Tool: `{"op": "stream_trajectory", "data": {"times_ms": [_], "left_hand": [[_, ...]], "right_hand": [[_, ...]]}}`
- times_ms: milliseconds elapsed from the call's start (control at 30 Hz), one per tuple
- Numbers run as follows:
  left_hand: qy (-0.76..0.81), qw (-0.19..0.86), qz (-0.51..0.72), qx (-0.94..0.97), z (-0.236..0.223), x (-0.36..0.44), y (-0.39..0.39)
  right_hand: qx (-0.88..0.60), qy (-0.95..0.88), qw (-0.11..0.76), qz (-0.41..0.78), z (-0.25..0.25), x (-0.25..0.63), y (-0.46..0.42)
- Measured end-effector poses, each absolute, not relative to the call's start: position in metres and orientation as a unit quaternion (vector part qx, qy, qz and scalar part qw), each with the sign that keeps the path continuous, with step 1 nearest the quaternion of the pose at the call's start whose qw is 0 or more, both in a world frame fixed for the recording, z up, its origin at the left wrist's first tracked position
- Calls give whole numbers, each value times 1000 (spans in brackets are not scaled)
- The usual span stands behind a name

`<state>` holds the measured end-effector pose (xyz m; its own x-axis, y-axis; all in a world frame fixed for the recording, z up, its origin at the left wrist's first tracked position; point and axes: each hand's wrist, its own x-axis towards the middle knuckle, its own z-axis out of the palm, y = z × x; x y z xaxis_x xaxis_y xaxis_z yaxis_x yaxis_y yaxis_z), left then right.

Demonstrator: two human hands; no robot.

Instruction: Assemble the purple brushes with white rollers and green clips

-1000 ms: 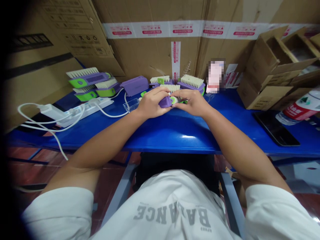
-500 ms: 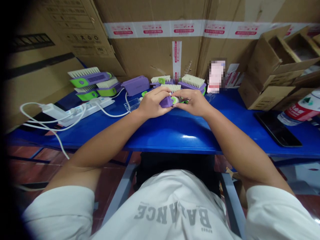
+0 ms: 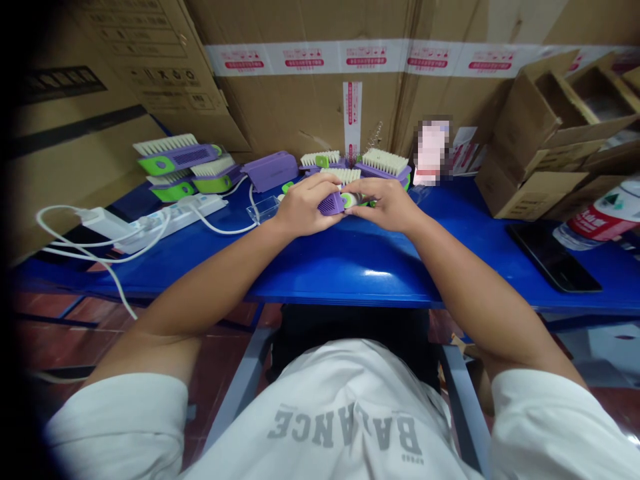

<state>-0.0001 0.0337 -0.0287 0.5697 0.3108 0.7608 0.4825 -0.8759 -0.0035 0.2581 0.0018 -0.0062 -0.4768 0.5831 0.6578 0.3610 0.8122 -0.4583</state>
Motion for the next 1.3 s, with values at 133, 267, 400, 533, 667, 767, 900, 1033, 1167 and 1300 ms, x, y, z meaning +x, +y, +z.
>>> {"op": "stream_trajectory", "data": {"times_ms": [133,267,400,533,667,767,900,1033,1167,1300], "left_hand": [[-227,105,-401,-881,-28,0,33],[-217,108,-407,-881,-29,0,34],[-215,99,-404,-883,-30,0,35],[-222,105,-400,-883,-30,0,35],[-218,106,-399,-884,-30,0,35],[-224,103,-393,-886,-29,1,35],[-215,112,-408,-881,-29,2,33],[-210,112,-430,-871,-28,3,32],[-220,109,-431,-868,-26,3,32],[-233,106,-433,-864,-25,2,33]], "right_hand": [[-278,-850,428,131,-7,258,2],[-270,-851,430,133,-7,259,3],[-276,-849,430,138,-9,260,4],[-270,-851,431,132,-10,260,6],[-266,-856,427,122,-9,259,5],[-275,-859,416,113,-6,260,3],[-278,-863,413,86,-1,261,-1],[-274,-856,434,66,2,261,-3],[-280,-842,456,69,-1,260,-1],[-275,-840,465,61,-1,257,-2]]}}
